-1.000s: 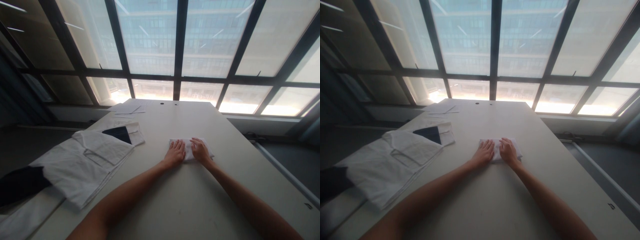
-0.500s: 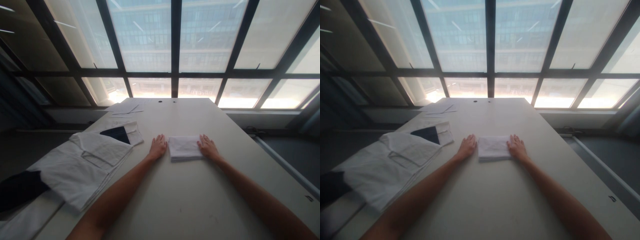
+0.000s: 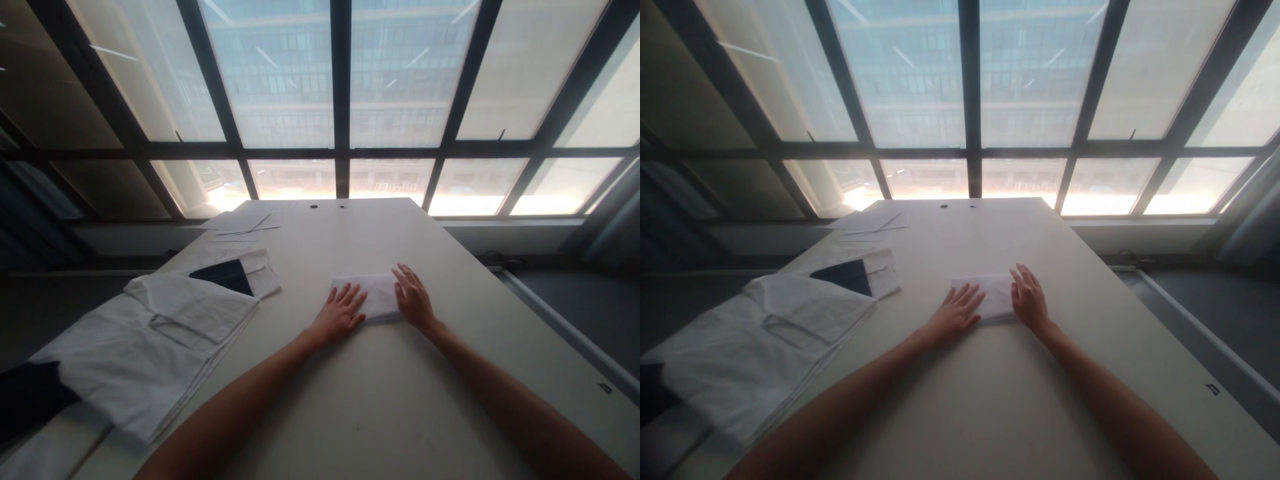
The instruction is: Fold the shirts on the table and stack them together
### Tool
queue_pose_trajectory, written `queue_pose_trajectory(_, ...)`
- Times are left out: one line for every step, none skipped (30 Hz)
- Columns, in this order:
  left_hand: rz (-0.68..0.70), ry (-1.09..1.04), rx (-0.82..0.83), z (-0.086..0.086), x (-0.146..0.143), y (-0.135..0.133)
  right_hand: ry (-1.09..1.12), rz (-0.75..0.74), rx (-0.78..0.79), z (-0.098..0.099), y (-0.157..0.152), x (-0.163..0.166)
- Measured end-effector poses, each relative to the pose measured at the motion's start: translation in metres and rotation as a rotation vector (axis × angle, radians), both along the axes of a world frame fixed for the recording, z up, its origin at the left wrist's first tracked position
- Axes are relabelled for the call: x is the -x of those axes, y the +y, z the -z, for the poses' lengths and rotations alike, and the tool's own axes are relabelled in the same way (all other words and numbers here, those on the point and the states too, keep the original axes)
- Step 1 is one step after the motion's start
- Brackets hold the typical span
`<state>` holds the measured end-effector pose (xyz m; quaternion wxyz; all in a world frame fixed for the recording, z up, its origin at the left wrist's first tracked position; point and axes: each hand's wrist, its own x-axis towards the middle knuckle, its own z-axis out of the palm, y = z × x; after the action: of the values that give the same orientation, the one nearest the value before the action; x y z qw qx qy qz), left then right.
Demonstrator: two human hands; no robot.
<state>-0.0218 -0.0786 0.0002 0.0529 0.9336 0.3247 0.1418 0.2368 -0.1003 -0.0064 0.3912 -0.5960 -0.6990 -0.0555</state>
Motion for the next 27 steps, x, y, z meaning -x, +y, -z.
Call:
queue_pose_trajectory(-0.003, 0.024, 0.008, 0.002, 0.0, 0.0, -0.069, -0.039, 0.057, 0.0, -0.005, 0.011)
queue_pose_trajectory(-0.009, 0.035, 0.011, 0.003, 0.001, 0.0, -0.13, -0.067, 0.122, 0.001, -0.009, 0.022)
queue_pose_trajectory(-0.014, 0.038, 0.014, 0.002, 0.002, 0.0, -0.185, -0.086, 0.187, 0.002, -0.013, 0.032)
queue_pose_trajectory(-0.017, 0.036, 0.018, 0.002, 0.002, -0.001, -0.226, -0.09, 0.239, 0.004, -0.017, 0.041)
queue_pose_trajectory(-0.017, 0.03, 0.024, 0.0, 0.003, -0.001, -0.254, -0.081, 0.278, 0.005, -0.02, 0.048)
queue_pose_trajectory(-0.011, 0.022, 0.035, -0.001, 0.004, 0.0, -0.269, -0.063, 0.302, 0.004, -0.023, 0.054)
queue_pose_trajectory(0.001, 0.012, 0.054, -0.002, 0.004, 0.001, -0.275, -0.042, 0.31, 0.003, -0.027, 0.059)
queue_pose_trajectory(0.014, -0.003, 0.079, -0.003, 0.005, 0.002, -0.278, -0.028, 0.31, 0.001, -0.031, 0.063)
queue_pose_trajectory(0.021, -0.028, 0.111, -0.005, 0.005, 0.005, -0.281, -0.029, 0.302, -0.002, -0.036, 0.066)
queue_pose_trajectory(0.015, -0.069, 0.144, -0.006, 0.006, 0.007, -0.284, -0.045, 0.29, -0.006, -0.04, 0.07)
queue_pose_trajectory(-0.007, -0.127, 0.17, -0.007, 0.006, 0.01, -0.286, -0.076, 0.282, -0.01, -0.045, 0.073)
queue_pose_trajectory(-0.04, -0.198, 0.181, -0.008, 0.007, 0.013, -0.285, -0.115, 0.279, -0.015, -0.048, 0.076)
queue_pose_trajectory(-0.075, -0.273, 0.17, -0.01, 0.008, 0.015, -0.277, -0.151, 0.281, -0.019, -0.051, 0.079)
queue_pose_trajectory(-0.103, -0.342, 0.141, -0.012, 0.009, 0.016, -0.261, -0.175, 0.286, -0.023, -0.051, 0.08)
queue_pose_trajectory(-0.117, -0.393, 0.098, -0.014, 0.01, 0.016, -0.236, -0.179, 0.291, -0.027, -0.051, 0.08)
queue_pose_trajectory(-0.111, -0.422, 0.053, -0.016, 0.011, 0.015, -0.208, -0.157, 0.292, -0.03, -0.048, 0.077)
queue_pose_trajectory(-0.083, -0.426, 0.015, -0.018, 0.011, 0.013, -0.179, -0.108, 0.291, -0.033, -0.045, 0.072)
queue_pose_trajectory(-0.04, -0.407, -0.008, -0.019, 0.01, 0.01, -0.156, -0.037, 0.291, -0.036, -0.041, 0.064)
queue_pose_trajectory(0.013, -0.373, -0.017, -0.02, 0.009, 0.007, -0.145, 0.049, 0.3, -0.038, -0.037, 0.054)
queue_pose_trajectory(0.072, -0.327, -0.012, -0.02, 0.008, 0.004, -0.15, 0.141, 0.321, -0.04, -0.034, 0.042)
queue_pose_trajectory(0.125, -0.279, 0.001, -0.02, 0.006, 0.002, -0.169, 0.227, 0.359, -0.041, -0.03, 0.029)
queue_pose_trajectory(0.165, -0.234, 0.019, -0.02, 0.005, 0.001, -0.195, 0.295, 0.416, -0.042, -0.028, 0.015)
queue_pose_trajectory(0.186, -0.197, 0.038, -0.019, 0.003, 0.0, -0.214, 0.343, 0.486, -0.043, -0.026, 0.003)
queue_pose_trajectory(0.192, -0.168, 0.056, -0.019, 0.001, 0.0, -0.214, 0.367, 0.563, -0.043, -0.025, -0.008)
queue_pose_trajectory(0.188, -0.149, 0.072, -0.018, 0.0, 0.001, -0.197, 0.37, 0.628, -0.044, -0.024, -0.018)
queue_pose_trajectory(0.181, -0.137, 0.084, -0.018, 0.0, 0.002, -0.164, 0.35, 0.674, -0.044, -0.023, -0.025)
queue_pose_trajectory(0.176, -0.13, 0.094, -0.017, -0.001, 0.003, -0.122, 0.315, 0.701, -0.045, -0.021, -0.03)
